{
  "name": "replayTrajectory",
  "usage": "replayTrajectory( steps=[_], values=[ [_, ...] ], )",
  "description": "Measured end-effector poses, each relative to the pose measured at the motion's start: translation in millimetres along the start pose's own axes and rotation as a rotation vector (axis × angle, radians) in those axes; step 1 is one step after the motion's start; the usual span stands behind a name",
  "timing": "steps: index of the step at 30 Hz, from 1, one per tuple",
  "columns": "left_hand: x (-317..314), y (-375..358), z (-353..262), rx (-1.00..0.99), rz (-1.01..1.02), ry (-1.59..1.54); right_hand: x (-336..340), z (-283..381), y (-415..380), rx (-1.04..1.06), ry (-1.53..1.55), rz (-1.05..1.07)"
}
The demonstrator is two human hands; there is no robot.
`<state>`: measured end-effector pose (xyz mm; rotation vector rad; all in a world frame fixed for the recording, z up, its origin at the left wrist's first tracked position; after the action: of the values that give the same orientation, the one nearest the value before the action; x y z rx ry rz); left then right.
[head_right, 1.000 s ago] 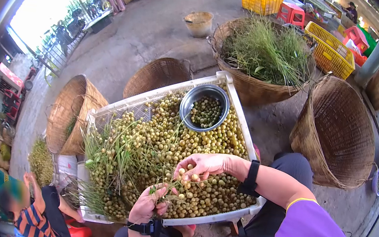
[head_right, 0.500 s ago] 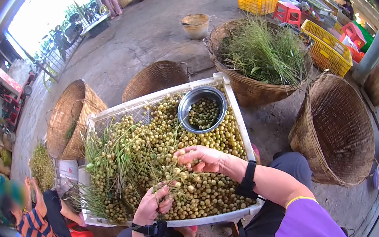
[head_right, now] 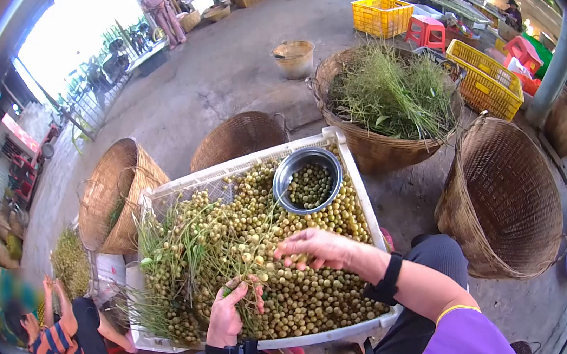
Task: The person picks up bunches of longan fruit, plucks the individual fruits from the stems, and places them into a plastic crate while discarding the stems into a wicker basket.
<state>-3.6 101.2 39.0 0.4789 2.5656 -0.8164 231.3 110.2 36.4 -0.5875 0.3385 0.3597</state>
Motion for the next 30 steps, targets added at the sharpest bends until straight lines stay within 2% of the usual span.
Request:
replayTrajectory(
  steps=[4, 7, 11, 13, 15, 17, 19, 22, 30],
  values=[
    [-7.1, -3.8, 6.7, 0.022, -0.004, 0.011, -16.8, -24.6, 19.5, -0.046, -0.119, 0.039],
    [-4.9, -1.0, 12.3, 0.08, 0.062, -0.051, -30.0, -20.9, 16.9, 0.065, -0.139, 0.081],
    [1.7, 4.6, 18.1, 0.177, 0.142, -0.15, -26.9, -23.7, 18.9, 0.081, -0.213, 0.063],
    [1.2, 4.5, 18.3, 0.181, 0.155, -0.123, -26.9, -24.7, 15.0, 0.081, -0.185, 0.062],
    [9.9, 6.5, 18.0, 0.233, 0.23, -0.341, -24.5, -26.9, 11.2, 0.061, -0.175, 0.056],
    [11.7, 8.7, 13.9, 0.252, 0.247, -0.425, -15.6, -33.2, 10.4, 0.008, 0.212, 0.081],
    [14.8, 8.0, 12.6, 0.263, 0.291, -0.465, -11.1, -30.8, 4.9, 0.039, 0.322, 0.035],
    [14.0, 7.6, 13.7, 0.256, 0.31, -0.46, -19.0, -33.2, 5.6, 0.068, 0.136, 0.034],
    [11.3, 9.6, 18.1, 0.26, 0.25, -0.396, -36.2, -43.9, 15.3, 0.058, 0.146, 0.095]
  ],
)
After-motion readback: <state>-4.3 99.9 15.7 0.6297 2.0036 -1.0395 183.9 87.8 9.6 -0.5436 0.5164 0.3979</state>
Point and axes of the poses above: each hand's wrist, its own y-axis towards the middle knuckle, its own x-axis out of the back of the hand, z = x × y, the point moved 2 cm from there along y, towards the middle knuckle, and after that the axes turned 1 degree about -x, right-handed, at the moved point
